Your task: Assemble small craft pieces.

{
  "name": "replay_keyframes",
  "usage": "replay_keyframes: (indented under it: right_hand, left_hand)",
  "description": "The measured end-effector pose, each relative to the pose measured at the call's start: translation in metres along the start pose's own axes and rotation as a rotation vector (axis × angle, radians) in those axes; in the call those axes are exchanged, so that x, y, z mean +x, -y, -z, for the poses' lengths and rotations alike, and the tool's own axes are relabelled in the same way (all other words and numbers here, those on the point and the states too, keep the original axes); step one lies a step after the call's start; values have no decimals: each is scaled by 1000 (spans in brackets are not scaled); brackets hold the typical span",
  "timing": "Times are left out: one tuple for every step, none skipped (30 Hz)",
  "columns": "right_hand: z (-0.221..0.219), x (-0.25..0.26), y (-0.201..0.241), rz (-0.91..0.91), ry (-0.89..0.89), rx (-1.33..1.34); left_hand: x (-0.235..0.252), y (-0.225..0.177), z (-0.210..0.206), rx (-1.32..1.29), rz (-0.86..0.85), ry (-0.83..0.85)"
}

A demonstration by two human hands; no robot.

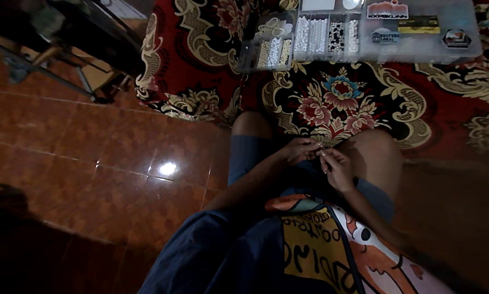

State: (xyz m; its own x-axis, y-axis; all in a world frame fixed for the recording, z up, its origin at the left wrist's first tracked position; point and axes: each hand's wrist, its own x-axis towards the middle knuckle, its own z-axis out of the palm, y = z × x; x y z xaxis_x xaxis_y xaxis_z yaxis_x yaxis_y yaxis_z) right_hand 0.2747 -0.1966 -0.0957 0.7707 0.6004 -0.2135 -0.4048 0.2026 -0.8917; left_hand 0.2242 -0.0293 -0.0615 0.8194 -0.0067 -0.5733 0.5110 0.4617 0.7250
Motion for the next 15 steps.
replay_keyframes:
  right_hand:
    - [0, 0, 0, -1, -1, -1]
    - [0, 0, 0, -2, -2, -1]
    - [0, 0, 0, -4, 0, -4]
    - [0, 0, 0, -4, 2, -6]
    - [0, 0, 0, -3, 3, -8]
    - [0, 0, 0, -1, 3, -9]
    - [0, 0, 0, 0, 3, -7]
    - [0, 0, 0, 1, 4, -7]
    - [0, 0, 0, 1, 6, -7]
    - [0, 0, 0, 2, 7, -5]
    - [0, 0, 0, -1, 6, -1]
    - [0, 0, 0, -3, 7, 0]
    - [0, 0, 0, -5, 7, 2]
    - [0, 0, 0, -6, 6, 4]
    - [0, 0, 0, -7, 7, 5]
  left_hand:
    - [0, 0, 0, -2, 0, 1]
    - [0, 0, 0, -3, -1, 4]
    - [1, 1, 1, -2, -1, 9]
    - [1, 1, 1, 1, -1, 12]
    - [1, 1, 1, 5, -2, 11]
    - [1, 1, 1, 7, -3, 9]
    - [1, 1, 0, 8, -2, 8]
    - [1, 1, 0, 9, -3, 9]
    - [1, 1, 0, 10, -4, 13]
    - [0, 0, 0, 10, -2, 15]
    - [1, 1, 1, 6, -1, 16]
    - [1, 1, 1, 2, 0, 16]
    - [1, 1, 1, 1, 0, 15]
    - [1, 1, 1, 3, 1, 14]
    - [1, 1, 1, 6, 0, 14]
